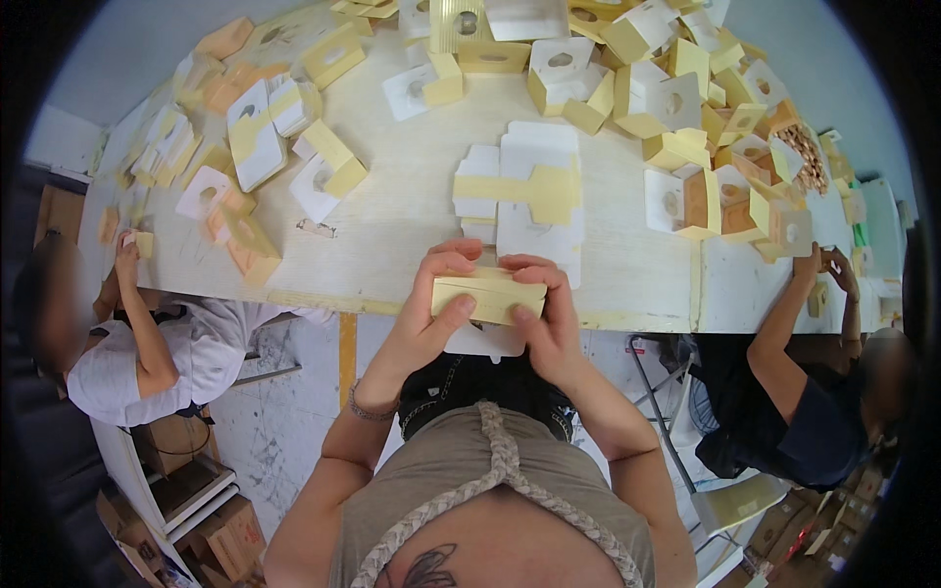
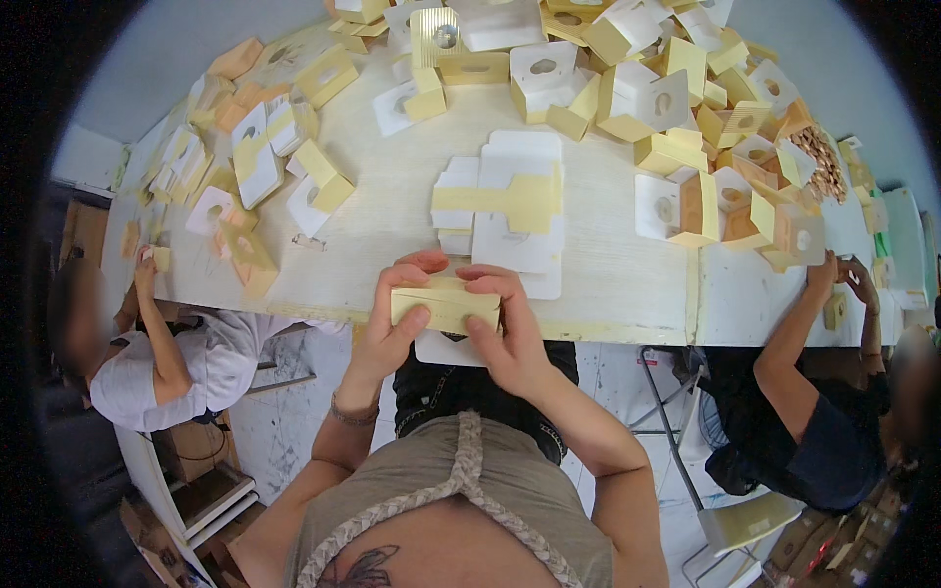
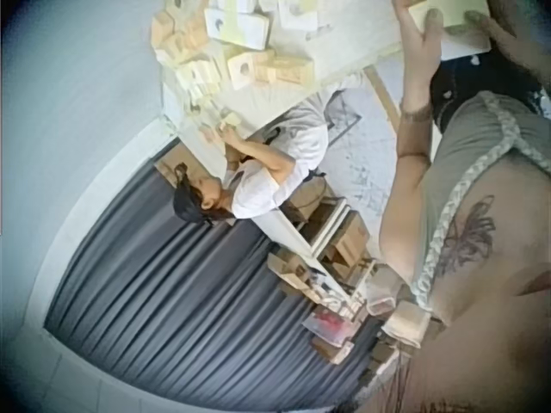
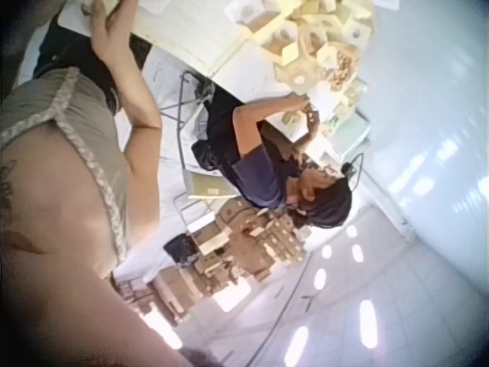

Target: The person folds and assembles small yellow paper boxes at a table. They pick up flat pieces, fold them into box shapes, and place the finished boxes on the table. Two other people are also assembling boxes at the same table.

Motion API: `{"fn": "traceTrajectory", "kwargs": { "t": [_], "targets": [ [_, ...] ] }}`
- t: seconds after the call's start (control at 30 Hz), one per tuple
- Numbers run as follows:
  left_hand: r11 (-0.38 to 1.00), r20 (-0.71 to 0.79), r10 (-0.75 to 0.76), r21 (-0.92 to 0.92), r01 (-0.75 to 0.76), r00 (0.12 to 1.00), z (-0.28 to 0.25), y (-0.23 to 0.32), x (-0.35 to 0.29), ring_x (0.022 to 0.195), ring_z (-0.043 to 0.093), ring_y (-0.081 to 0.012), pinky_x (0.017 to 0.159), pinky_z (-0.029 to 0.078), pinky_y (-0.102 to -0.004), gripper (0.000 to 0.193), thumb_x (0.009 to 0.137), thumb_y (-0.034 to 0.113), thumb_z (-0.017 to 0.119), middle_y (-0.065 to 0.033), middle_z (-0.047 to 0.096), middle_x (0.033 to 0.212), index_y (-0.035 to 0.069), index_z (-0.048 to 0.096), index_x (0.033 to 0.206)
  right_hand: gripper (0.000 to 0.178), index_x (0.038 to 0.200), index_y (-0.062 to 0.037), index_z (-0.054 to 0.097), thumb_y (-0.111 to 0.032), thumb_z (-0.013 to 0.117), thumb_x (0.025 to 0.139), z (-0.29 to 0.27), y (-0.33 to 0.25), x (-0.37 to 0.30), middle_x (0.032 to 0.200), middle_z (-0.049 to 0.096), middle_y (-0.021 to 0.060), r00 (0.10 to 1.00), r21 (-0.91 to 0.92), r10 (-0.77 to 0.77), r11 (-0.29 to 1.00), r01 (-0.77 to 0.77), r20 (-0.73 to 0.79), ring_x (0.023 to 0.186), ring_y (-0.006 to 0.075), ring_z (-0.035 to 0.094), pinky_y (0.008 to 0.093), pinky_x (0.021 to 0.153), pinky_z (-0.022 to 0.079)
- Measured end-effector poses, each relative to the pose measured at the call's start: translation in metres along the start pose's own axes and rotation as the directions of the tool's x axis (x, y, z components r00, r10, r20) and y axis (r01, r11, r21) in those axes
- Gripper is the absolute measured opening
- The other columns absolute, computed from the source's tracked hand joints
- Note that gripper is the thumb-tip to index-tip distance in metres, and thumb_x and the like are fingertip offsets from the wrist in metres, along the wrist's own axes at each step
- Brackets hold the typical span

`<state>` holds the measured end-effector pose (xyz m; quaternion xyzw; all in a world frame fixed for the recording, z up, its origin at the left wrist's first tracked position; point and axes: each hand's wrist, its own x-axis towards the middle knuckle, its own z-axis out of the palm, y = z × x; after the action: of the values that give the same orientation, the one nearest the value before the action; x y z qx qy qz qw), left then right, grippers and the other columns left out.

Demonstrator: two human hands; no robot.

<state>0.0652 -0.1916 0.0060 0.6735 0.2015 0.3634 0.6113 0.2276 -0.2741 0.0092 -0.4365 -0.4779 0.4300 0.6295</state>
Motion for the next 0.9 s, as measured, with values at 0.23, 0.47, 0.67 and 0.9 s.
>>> {"fn": "traceTrajectory", "kwargs": {
  "t": [0.23,0.47,0.67,0.9],
  "targets": [
    [0.997,-0.021,-0.027,0.066,0.028,0.999,0.007,-0.002,-0.004,0.122,0.035,-0.0262,0.103,0.028,-0.038,0.028,0.092,0.016,0.047,-0.0181,0.036,0.13,0.005,0.04,0.117,0.021,0.107,-0.0007,0.059,-0.012,0.047,0.095,-0.014,-0.006,0.017,0.114,0.06,0.0117,0.922,0.436,0.386,0.829,-0.35,0.005,0.105,0.017,0.054,0.0294,0.094,0.039],
    [0.977,-0.253,-0.189,-0.144,0.157,0.949,0.009,-0.011,-0.003,0.111,0.043,-0.0181,0.098,0.031,-0.0309,0.02,0.098,0.019,0.038,-0.0111,0.048,0.115,0.003,0.047,0.106,0.028,0.118,-0.0018,0.058,-0.012,0.05,0.093,-0.013,0.013,0.009,0.124,0.056,0.0132,0.984,-0.014,0.136,0.991,-0.135,0.113,0.115,0.0233,0.049,0.0343,0.1,0.036],
    [0.942,-0.208,-0.273,-0.259,0.216,0.939,0.012,-0.002,-0.001,0.104,0.045,-0.0149,0.095,0.033,-0.0283,0.023,0.099,0.023,0.038,-0.0081,0.051,0.109,0.003,0.05,0.101,0.034,0.121,-0.0035,0.054,-0.017,0.057,0.09,-0.014,0.015,0.004,0.128,0.05,0.0154,0.987,-0.01,0.079,0.997,-0.078,0.14,0.12,0.0308,0.044,0.0386,0.101,0.034],
    [0.929,-0.197,-0.294,-0.289,0.231,0.935,0.008,0.001,0.002,0.107,0.044,-0.016,0.096,0.032,-0.0291,0.024,0.098,0.023,0.039,-0.0082,0.051,0.109,0.003,0.052,0.098,0.056,0.109,-0.005,0.05,-0.014,0.083,0.064,-0.005,0.023,-0.005,0.117,0.05,0.0167,0.997,-0.347,-0.07,0.936,0.056,-0.03,0.108,0.0298,0.052,0.0361,0.09,0.043]
  ]
}}
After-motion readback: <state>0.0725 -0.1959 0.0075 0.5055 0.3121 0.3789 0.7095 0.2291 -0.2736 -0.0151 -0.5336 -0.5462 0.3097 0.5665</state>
